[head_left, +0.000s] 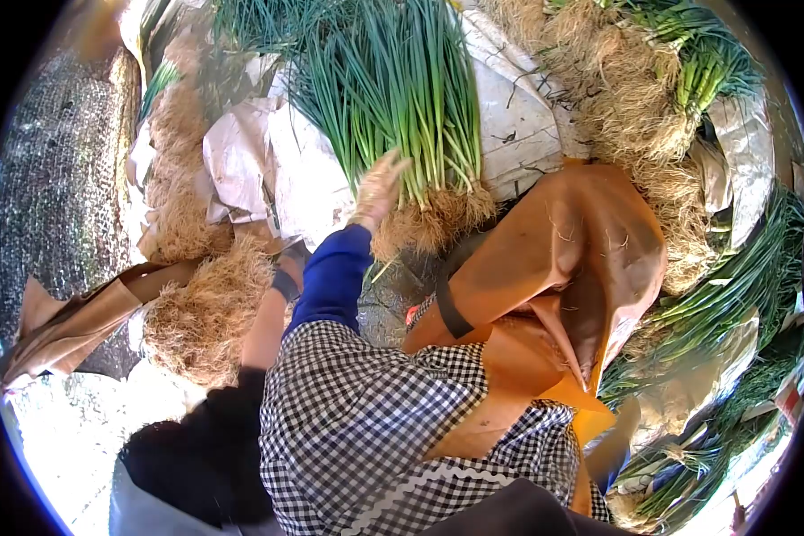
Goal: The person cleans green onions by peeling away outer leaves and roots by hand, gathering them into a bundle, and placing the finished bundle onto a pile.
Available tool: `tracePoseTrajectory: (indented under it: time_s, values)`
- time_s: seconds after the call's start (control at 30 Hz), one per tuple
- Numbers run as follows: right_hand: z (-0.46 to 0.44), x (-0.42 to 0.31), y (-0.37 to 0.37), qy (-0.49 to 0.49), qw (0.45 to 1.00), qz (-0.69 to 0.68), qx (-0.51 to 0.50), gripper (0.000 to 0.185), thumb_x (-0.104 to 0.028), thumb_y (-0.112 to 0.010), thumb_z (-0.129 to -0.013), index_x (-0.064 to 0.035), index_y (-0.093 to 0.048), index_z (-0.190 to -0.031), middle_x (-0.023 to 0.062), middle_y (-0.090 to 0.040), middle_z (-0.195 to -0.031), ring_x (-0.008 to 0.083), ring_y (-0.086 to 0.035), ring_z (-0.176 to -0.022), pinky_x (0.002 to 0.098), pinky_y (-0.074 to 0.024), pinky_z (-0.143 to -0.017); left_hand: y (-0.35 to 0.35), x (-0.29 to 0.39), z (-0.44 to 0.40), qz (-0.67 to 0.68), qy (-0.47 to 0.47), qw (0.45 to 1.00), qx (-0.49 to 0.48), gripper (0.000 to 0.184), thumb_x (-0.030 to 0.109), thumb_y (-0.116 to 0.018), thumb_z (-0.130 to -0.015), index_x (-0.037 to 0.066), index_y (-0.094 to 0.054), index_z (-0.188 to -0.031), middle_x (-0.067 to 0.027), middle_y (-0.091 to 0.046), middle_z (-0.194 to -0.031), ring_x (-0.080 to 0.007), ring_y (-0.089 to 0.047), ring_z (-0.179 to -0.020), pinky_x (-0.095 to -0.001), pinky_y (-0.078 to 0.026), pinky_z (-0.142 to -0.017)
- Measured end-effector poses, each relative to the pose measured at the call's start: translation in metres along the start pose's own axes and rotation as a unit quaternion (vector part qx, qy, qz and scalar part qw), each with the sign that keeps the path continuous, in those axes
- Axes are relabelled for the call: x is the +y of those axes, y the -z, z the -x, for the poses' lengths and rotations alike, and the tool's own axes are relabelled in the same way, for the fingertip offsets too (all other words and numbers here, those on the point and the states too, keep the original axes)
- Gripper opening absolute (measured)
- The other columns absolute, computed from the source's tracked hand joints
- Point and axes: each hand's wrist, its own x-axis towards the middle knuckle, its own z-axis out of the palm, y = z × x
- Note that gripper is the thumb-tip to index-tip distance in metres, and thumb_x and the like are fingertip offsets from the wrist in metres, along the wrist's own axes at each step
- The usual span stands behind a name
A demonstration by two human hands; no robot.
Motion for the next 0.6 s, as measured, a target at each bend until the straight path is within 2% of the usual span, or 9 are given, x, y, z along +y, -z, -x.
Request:
tracePoseTrajectory:
  time_s: [0.03, 0.1, 0.17, 0.23, 0.3, 0.37, 0.47, 0.57, 0.6]
  values:
    - [-0.001, -0.001, 0.002, 0.001, 1.0, 0.002, -0.003, 0.032, -0.032, -0.052, -0.086, -0.0013, -0.059, -0.089, 0.0126, -0.06, -0.087, 0.0251, -0.055, -0.076, 0.0354, -0.0466, -0.069, -0.004, 0.003, 0.001, -0.062, -0.081, 0.994, -0.04, 0.05, 0.003, -0.054, -0.081, 0.023, -0.046, -0.126, -0.0004, -0.036, -0.138, -0.023, -0.05, -0.112, -0.0322, -0.041, -0.097]
    - [-0.002, -0.004, 0.003, 0.004, 1.0, 0.005, -0.005, 0.032, -0.032, -0.052, -0.085, -0.0011, -0.059, -0.089, 0.0128, -0.061, -0.087, 0.0253, -0.056, -0.076, 0.0357, -0.0466, -0.069, -0.028, -0.018, 0.03, -0.03, -0.053, 0.992, -0.112, 0.056, -0.004, -0.049, -0.081, 0.025, -0.044, -0.128, 0.0017, -0.032, -0.14, -0.0228, -0.046, -0.118, -0.0315, -0.036, -0.101]
    - [-0.005, -0.008, 0.0, 0.007, 1.0, -0.001, 0.001, 0.032, -0.033, -0.053, -0.085, -0.0009, -0.059, -0.089, 0.013, -0.061, -0.088, 0.0255, -0.056, -0.077, 0.0359, -0.0466, -0.07, -0.036, -0.042, 0.037, 0.247, 0.181, 0.943, -0.128, 0.051, -0.006, -0.042, -0.082, 0.023, -0.051, -0.123, -0.0017, -0.037, -0.137, -0.0188, -0.058, -0.101, -0.0245, -0.049, -0.084]
    - [-0.001, -0.009, 0.004, 0.0, 1.0, 0.003, -0.001, 0.033, -0.033, -0.053, -0.085, -0.0007, -0.059, -0.089, 0.0132, -0.061, -0.088, 0.0257, -0.056, -0.077, 0.0362, -0.0466, -0.07, 0.001, -0.036, 0.036, 0.439, 0.429, 0.789, 0.016, 0.033, 0.001, -0.048, -0.083, 0.012, -0.059, -0.112, -0.0095, -0.058, -0.114, -0.0174, -0.062, -0.087, -0.024, -0.051, -0.071]
    - [-0.003, -0.013, 0.003, 0.002, 1.0, 0.003, -0.001, 0.033, -0.033, -0.053, -0.085, -0.0005, -0.059, -0.089, 0.0134, -0.061, -0.088, 0.0259, -0.056, -0.077, 0.0364, -0.0466, -0.07, -0.029, -0.08, 0.071, 0.144, 0.384, 0.893, 0.187, 0.021, 0.011, -0.055, -0.08, 0.008, -0.064, -0.099, -0.0132, -0.064, -0.096, -0.0222, -0.063, -0.077, -0.0349, -0.048, -0.066]
    - [-0.006, -0.013, 0.002, 0.005, 1.0, 0.0, 0.001, 0.033, -0.033, -0.054, -0.085, -0.0003, -0.059, -0.089, 0.0135, -0.061, -0.089, 0.0261, -0.056, -0.078, 0.0367, -0.0467, -0.07, -0.02, -0.078, 0.082, 0.051, 0.491, 0.864, 0.1, 0.033, 0.028, -0.057, -0.078, 0.01, -0.061, -0.106, -0.0154, -0.064, -0.091, -0.0277, -0.06, -0.079, -0.036, -0.046, -0.075]
    - [-0.006, -0.014, 0.002, 0.004, 1.0, 0.0, 0.003, 0.034, -0.033, -0.054, -0.085, 0.0001, -0.059, -0.089, 0.0138, -0.061, -0.089, 0.0264, -0.056, -0.078, 0.037, -0.0467, -0.071, -0.008, -0.065, 0.075, 0.125, 0.532, 0.831, 0.098, 0.044, 0.035, -0.058, -0.077, 0.013, -0.056, -0.116, -0.0164, -0.064, -0.092, -0.0292, -0.06, -0.083, -0.0376, -0.046, -0.076]
    - [-0.005, -0.017, 0.0, 0.007, 1.0, -0.005, 0.007, 0.034, -0.033, -0.054, -0.084, 0.0004, -0.059, -0.089, 0.0141, -0.061, -0.089, 0.0267, -0.057, -0.079, 0.0374, -0.0467, -0.071, -0.032, -0.061, 0.055, 0.088, 0.39, 0.916, 0.041, 0.051, 0.035, -0.058, -0.078, 0.017, -0.048, -0.125, -0.0173, -0.064, -0.092, -0.0306, -0.06, -0.085, -0.0391, -0.046, -0.075]
    - [-0.004, -0.018, -0.002, 0.009, 1.0, -0.008, 0.008, 0.034, -0.033, -0.055, -0.084, 0.0005, -0.059, -0.089, 0.0142, -0.061, -0.09, 0.0268, -0.057, -0.079, 0.0375, -0.0467, -0.071, -0.026, -0.058, 0.04, 0.089, 0.405, 0.905, -0.098, 0.059, 0.037, -0.059, -0.078, 0.022, -0.04, -0.131, -0.0178, -0.062, -0.097, -0.0321, -0.061, -0.087, -0.0411, -0.046, -0.075]
